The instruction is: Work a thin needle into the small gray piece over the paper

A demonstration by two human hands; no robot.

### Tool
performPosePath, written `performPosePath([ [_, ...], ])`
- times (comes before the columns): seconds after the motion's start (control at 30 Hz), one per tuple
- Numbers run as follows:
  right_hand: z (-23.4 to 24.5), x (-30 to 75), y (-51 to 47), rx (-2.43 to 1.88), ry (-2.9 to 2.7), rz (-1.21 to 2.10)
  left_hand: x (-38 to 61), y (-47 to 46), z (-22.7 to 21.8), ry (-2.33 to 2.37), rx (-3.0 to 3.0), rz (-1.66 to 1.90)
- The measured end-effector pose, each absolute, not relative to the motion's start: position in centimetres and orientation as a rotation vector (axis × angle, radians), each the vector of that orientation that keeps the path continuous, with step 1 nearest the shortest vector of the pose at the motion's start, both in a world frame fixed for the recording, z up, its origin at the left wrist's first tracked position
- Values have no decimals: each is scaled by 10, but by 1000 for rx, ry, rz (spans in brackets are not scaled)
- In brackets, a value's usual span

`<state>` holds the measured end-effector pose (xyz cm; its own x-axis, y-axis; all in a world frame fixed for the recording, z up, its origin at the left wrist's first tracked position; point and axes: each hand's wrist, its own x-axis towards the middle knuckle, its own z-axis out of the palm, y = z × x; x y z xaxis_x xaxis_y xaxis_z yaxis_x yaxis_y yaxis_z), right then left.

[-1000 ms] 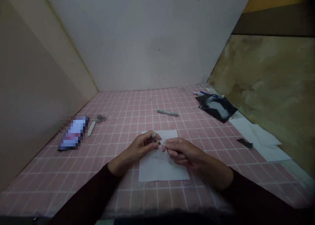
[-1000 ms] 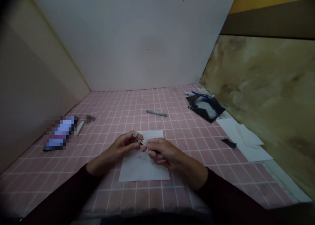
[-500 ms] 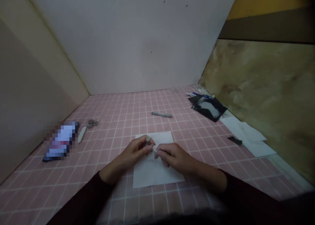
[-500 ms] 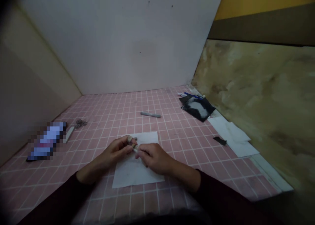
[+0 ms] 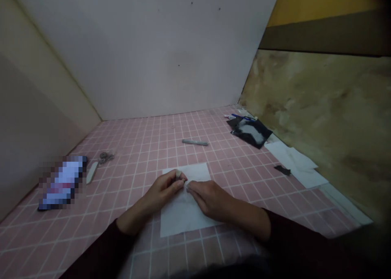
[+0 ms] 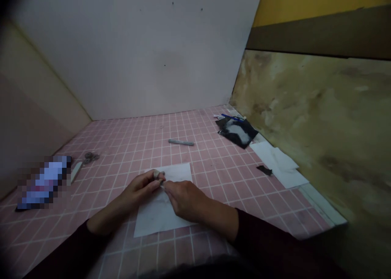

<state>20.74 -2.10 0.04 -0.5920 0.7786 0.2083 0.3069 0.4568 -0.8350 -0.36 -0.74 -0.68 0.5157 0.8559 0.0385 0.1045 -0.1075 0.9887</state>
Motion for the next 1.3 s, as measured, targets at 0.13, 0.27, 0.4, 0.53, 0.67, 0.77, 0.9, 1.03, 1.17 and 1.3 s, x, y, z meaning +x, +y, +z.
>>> performPosePath([
  [0.13,8,213,-12,-950,-1791,1735,-2,-9,-3,773,1502,774],
  [0.27,15,216,-3,-838,-1194,2320,1,-13,1,715,1494,841],
  [0.4,9,211,-9,-888,-1413,2137,1,-12,-1,759,1501,864],
  [0.53,2,206,-19,-941,-2016,1277,-1,-9,-7,872,1521,859],
  [0.67,4,209,-17,-951,-2041,1274,-2,-7,-9,848,1512,817],
  [0.77,9,214,-8,-929,-1600,1968,-1,-8,-8,738,1469,813],
  [0.9,10,216,-4,-806,-1173,2341,2,-10,-4,682,1450,819],
  [1.03,3,211,-10,-887,-1561,2036,3,-12,-2,691,1460,829],
  [1.17,-3,208,-19,-894,-2149,1124,2,-9,-4,810,1495,837],
  [1.3,-1,207,-22,-893,-2208,1007,-1,-6,-7,823,1520,796],
])
